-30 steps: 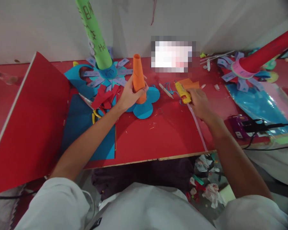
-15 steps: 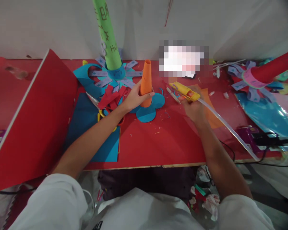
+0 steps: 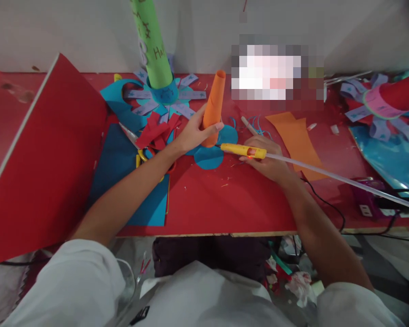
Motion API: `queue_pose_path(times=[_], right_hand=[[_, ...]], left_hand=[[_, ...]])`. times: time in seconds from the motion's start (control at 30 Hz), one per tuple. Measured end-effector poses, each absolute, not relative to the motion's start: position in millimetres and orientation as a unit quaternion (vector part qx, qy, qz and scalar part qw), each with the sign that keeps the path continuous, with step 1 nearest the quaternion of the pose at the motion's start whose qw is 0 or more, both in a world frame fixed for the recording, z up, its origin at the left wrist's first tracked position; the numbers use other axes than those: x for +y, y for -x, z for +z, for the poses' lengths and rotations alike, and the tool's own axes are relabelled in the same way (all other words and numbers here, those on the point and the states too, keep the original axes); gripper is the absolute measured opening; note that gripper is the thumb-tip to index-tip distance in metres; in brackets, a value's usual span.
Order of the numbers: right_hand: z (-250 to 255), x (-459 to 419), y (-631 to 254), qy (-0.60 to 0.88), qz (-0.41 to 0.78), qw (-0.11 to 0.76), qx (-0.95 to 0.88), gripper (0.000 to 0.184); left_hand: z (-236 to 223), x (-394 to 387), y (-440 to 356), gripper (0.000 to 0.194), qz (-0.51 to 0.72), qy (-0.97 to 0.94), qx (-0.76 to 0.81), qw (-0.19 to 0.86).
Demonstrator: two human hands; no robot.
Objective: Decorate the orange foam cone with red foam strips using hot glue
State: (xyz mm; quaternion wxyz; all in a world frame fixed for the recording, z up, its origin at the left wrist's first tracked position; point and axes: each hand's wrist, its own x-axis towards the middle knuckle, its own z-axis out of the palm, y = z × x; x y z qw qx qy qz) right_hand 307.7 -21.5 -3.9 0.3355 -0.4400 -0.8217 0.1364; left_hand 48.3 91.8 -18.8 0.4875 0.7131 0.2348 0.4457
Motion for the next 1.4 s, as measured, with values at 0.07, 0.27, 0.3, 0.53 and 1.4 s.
queue_pose_path(times=[0.07, 0.27, 0.3, 0.53, 1.4], right_hand=[[-3, -23, -302, 0.442, 0.124, 0.299, -0.837, 0.035], [-4, -22, -291, 0.444, 0.076, 0.241, -0.86, 0.04], [-5, -21, -290, 0.448, 0.073, 0.233, -0.86, 0.04], [-9, -21, -286, 0.467, 0.06, 0.194, -0.861, 0.037], [-13, -19, -289, 0.471, 0.041, 0.225, -0.852, 0.053]], left_hand=[[-21, 92, -49, 0.06, 0.45, -0.72, 0.232, 0.475], [-24, 94, -49, 0.059, 0.452, -0.735, 0.246, 0.443], [-24, 94, -49, 0.058, 0.453, -0.735, 0.248, 0.44], [-23, 94, -51, 0.06, 0.442, -0.726, 0.256, 0.461], [-30, 97, -50, 0.057, 0.448, -0.73, 0.256, 0.449]])
